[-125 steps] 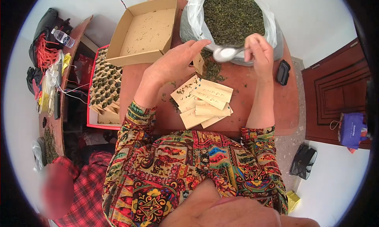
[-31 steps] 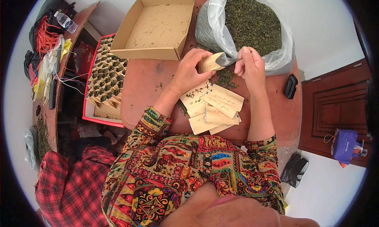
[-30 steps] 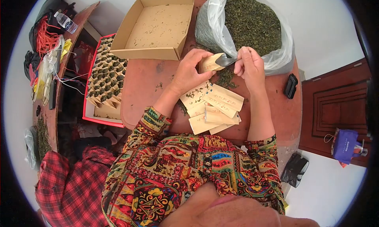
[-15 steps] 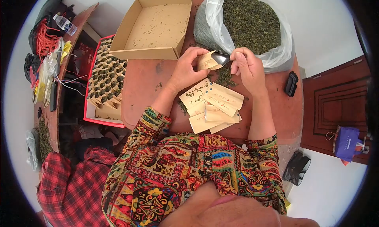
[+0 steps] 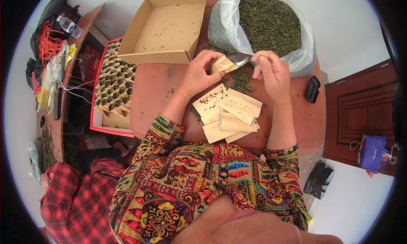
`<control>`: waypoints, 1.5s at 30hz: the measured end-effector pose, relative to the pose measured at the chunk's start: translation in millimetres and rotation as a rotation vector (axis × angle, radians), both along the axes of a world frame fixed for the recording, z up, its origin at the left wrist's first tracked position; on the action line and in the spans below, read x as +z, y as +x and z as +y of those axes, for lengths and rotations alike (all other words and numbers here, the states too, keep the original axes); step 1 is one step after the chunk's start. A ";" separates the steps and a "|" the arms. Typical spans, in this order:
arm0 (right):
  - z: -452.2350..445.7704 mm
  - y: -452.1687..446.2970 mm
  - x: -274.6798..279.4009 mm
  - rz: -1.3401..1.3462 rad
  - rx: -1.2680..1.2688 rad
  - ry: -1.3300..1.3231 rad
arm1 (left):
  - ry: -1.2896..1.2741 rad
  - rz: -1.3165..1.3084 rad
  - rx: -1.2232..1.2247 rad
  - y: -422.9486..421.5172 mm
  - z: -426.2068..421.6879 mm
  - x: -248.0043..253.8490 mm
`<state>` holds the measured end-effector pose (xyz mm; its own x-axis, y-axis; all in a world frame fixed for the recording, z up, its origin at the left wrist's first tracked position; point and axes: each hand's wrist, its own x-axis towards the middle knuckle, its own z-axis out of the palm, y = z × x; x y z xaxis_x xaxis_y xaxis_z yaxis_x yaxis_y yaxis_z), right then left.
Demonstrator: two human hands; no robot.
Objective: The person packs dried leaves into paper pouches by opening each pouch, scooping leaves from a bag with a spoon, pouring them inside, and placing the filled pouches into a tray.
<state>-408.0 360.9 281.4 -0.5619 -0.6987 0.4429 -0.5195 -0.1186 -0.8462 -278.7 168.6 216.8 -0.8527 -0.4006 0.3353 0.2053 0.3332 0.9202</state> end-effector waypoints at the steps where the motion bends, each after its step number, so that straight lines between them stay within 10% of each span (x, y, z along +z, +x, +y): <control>1: 2.6 -1.8 0.2 -0.027 -0.016 -0.023 | -0.018 -0.009 0.005 0.5 -0.2 0.7; 21: 7.7 -2.9 -1.2 0.097 -0.032 -0.112 | 0.059 0.025 -0.053 -0.5 2.3 1.9; 31: -6.6 8.4 -2.1 0.425 0.003 0.114 | -0.297 0.050 0.070 -0.2 1.5 0.7; 45: -10.6 12.8 -3.9 0.094 -0.151 0.020 | -0.553 0.119 0.176 -0.8 -1.0 4.5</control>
